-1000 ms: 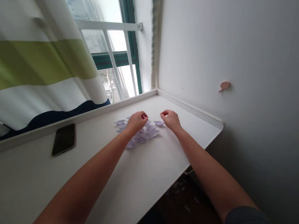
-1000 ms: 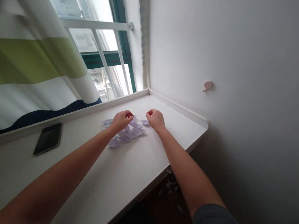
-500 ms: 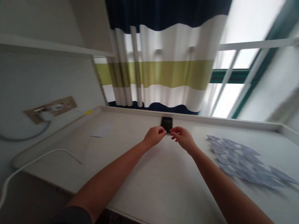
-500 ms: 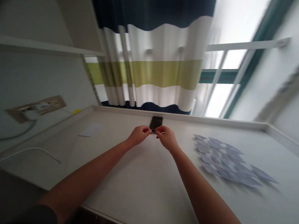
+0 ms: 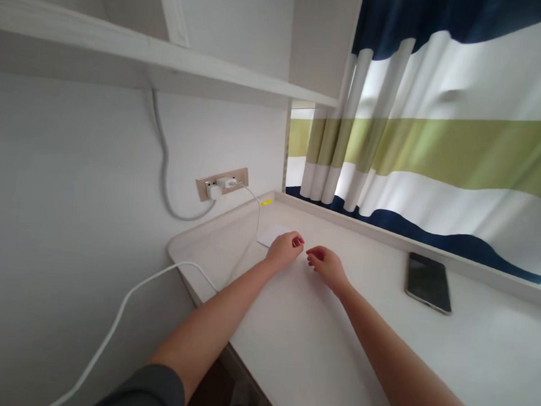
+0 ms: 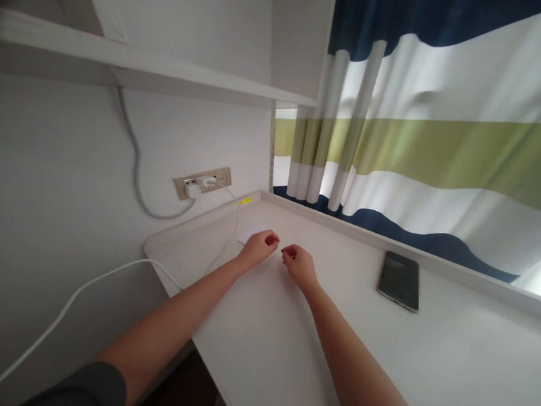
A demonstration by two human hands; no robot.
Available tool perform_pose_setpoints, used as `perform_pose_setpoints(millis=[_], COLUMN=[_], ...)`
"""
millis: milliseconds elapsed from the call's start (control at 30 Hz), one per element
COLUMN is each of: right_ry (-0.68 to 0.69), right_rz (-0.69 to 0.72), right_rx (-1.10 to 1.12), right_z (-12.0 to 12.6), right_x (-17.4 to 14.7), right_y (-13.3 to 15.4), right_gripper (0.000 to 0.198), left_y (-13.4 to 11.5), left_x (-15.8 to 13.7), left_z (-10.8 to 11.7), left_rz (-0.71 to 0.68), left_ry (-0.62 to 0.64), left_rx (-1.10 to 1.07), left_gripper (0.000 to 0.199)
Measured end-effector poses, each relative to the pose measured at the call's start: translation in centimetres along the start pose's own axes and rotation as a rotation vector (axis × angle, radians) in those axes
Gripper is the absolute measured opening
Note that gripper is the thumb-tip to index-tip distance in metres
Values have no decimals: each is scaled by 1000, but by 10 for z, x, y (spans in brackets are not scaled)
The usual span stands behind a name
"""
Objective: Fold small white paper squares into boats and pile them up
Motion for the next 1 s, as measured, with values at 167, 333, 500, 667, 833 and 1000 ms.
perform_pose_setpoints(millis=[167, 333, 500, 667, 833, 1000], right_ry=[-93, -109, -76, -56, -52, -56], right_rz=[114, 128, 136, 141, 154, 170], right_rx=[-170, -208, -182, -192, -199, -203], right_z=[-19, -22, -19, -17, -18, -17], right_x=[12, 15, 13, 12, 10, 9], right_y=[8, 1, -2, -1, 0, 0], right_gripper=[17, 17, 18, 19, 20, 20], left_y=[49, 73, 76, 80, 74, 66], left_x=[-1, -1, 1, 2, 1, -4], left_z=[16, 11, 9, 8, 8, 6], left_rz=[52, 204, 206, 183, 64, 69], left_ry=[-47, 36, 54, 60, 81, 160], left_rx=[205, 212, 223, 274, 459, 488], left_gripper=[16, 27, 30, 26, 20, 34])
Point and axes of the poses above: each hand's wrist, its own x-axis towards the middle knuckle, its own z-axis out of the back of the hand, y = z × x, the point moved 5 cm from there along x, towards the middle knuckle, and after that the axes turned 15 degrees about -z, right-handed, at the moved point
